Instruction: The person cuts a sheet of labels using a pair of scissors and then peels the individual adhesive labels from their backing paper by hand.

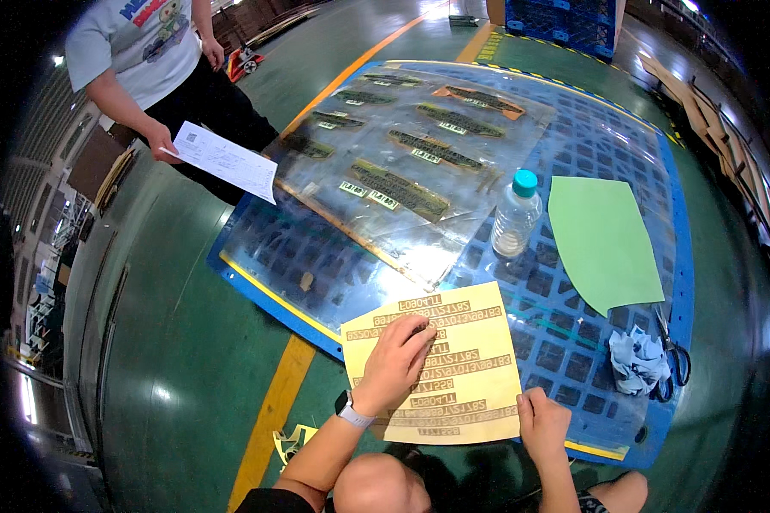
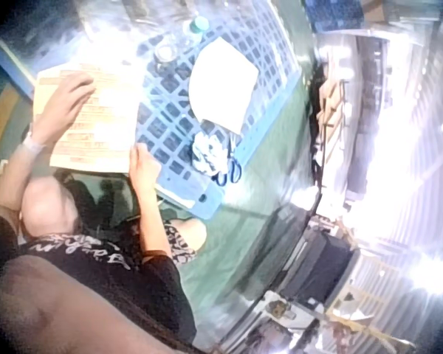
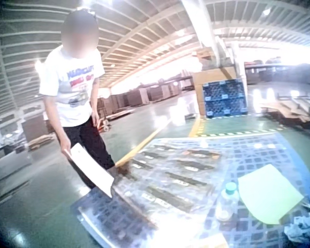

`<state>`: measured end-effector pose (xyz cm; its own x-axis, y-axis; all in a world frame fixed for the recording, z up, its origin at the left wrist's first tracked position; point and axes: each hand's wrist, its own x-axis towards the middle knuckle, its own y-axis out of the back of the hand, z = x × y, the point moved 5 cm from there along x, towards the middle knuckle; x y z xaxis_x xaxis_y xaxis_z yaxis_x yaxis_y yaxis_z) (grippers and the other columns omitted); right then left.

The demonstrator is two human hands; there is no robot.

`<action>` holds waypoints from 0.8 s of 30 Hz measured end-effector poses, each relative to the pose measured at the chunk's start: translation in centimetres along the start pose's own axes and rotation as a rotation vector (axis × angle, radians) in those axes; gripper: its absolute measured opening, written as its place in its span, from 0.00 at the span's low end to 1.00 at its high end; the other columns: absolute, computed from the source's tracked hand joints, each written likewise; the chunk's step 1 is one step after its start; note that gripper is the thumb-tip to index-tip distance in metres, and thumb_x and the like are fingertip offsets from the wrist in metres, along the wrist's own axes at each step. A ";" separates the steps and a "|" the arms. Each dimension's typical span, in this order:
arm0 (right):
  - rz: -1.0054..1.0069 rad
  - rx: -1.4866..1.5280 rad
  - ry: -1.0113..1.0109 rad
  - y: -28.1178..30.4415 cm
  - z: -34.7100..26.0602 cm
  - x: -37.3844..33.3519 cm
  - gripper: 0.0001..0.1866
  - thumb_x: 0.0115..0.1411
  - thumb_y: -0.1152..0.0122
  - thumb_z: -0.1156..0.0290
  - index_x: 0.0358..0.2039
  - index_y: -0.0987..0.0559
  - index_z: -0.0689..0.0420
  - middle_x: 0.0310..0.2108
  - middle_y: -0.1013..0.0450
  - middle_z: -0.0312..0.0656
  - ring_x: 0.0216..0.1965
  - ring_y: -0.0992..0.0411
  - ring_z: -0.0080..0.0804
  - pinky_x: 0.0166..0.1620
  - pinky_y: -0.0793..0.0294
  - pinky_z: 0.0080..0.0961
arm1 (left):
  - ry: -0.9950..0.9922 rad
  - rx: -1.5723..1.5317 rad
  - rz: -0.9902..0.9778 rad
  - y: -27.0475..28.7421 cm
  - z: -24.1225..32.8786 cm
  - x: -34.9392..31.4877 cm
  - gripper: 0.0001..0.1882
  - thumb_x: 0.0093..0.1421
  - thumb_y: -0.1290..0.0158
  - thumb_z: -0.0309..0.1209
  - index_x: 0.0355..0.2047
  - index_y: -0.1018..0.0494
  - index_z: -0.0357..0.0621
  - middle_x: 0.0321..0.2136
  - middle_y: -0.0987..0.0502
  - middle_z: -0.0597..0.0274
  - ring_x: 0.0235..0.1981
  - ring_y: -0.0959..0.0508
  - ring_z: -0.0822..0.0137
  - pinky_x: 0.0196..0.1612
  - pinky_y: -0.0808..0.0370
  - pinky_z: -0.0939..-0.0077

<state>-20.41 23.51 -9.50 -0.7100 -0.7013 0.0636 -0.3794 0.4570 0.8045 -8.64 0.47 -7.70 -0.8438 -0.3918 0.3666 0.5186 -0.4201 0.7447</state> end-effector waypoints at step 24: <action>0.066 -0.023 0.008 -0.4 0.2 -0.1 0.10 0.58 0.46 0.65 0.22 0.29 0.55 0.14 0.32 0.46 0.17 0.31 0.45 0.22 0.36 0.37 | -0.007 0.008 0.024 0.0 -0.3 -0.3 0.13 0.53 0.48 0.23 0.41 0.30 0.39 0.43 0.31 0.55 0.47 0.32 0.52 0.49 0.33 0.63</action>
<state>-20.35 23.50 -9.97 -0.7284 -0.6742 0.1216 -0.3181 0.4900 0.8116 -8.33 0.39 -7.96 -0.8321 -0.3959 0.3884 0.5377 -0.4044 0.7398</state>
